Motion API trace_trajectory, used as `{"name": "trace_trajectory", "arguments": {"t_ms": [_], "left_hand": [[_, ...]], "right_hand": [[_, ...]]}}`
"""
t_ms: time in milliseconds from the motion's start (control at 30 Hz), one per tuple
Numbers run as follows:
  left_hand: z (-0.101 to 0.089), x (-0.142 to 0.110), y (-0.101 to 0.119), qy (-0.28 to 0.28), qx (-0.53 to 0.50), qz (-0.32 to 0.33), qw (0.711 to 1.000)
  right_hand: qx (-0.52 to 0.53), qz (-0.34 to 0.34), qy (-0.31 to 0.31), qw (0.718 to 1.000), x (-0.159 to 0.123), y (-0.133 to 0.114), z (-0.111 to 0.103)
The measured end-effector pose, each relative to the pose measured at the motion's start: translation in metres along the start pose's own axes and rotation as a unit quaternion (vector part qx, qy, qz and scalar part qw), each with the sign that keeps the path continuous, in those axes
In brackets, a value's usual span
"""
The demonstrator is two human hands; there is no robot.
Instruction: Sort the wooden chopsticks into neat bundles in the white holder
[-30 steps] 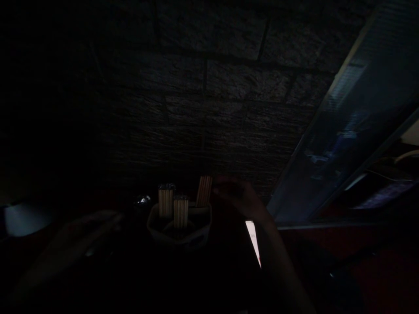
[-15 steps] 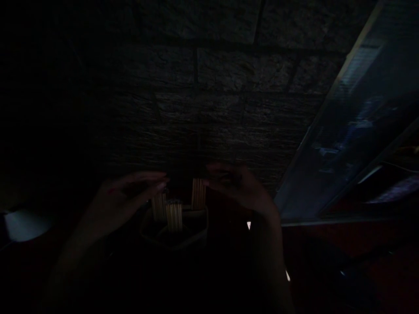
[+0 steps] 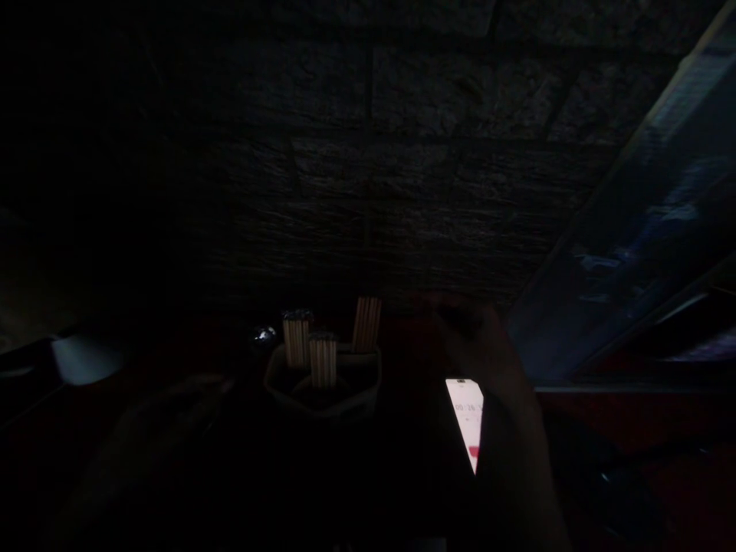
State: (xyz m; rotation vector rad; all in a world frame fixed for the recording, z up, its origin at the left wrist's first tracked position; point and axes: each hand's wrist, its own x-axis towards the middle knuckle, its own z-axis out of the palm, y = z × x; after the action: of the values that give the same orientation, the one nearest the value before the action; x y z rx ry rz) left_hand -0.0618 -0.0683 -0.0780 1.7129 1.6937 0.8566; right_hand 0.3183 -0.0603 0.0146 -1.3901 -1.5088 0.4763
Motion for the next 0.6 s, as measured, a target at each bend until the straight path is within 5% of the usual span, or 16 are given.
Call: {"name": "trace_trajectory", "arguments": {"t_ms": [233,400,600], "left_hand": [[0.03,-0.022,-0.031,-0.023,-0.028,0.002,0.999],[0.034,-0.034,-0.036,0.003,-0.061,0.029,0.998],[0.035,-0.035,-0.033,0.03,-0.075,0.058,0.995]], "right_hand": [[0.101,0.044,-0.209,0.972,0.01,0.022,0.031],[0.186,0.044,-0.221,0.956,0.016,0.038,0.068],[0.227,0.081,-0.252,0.937,0.011,0.062,0.087]]}}
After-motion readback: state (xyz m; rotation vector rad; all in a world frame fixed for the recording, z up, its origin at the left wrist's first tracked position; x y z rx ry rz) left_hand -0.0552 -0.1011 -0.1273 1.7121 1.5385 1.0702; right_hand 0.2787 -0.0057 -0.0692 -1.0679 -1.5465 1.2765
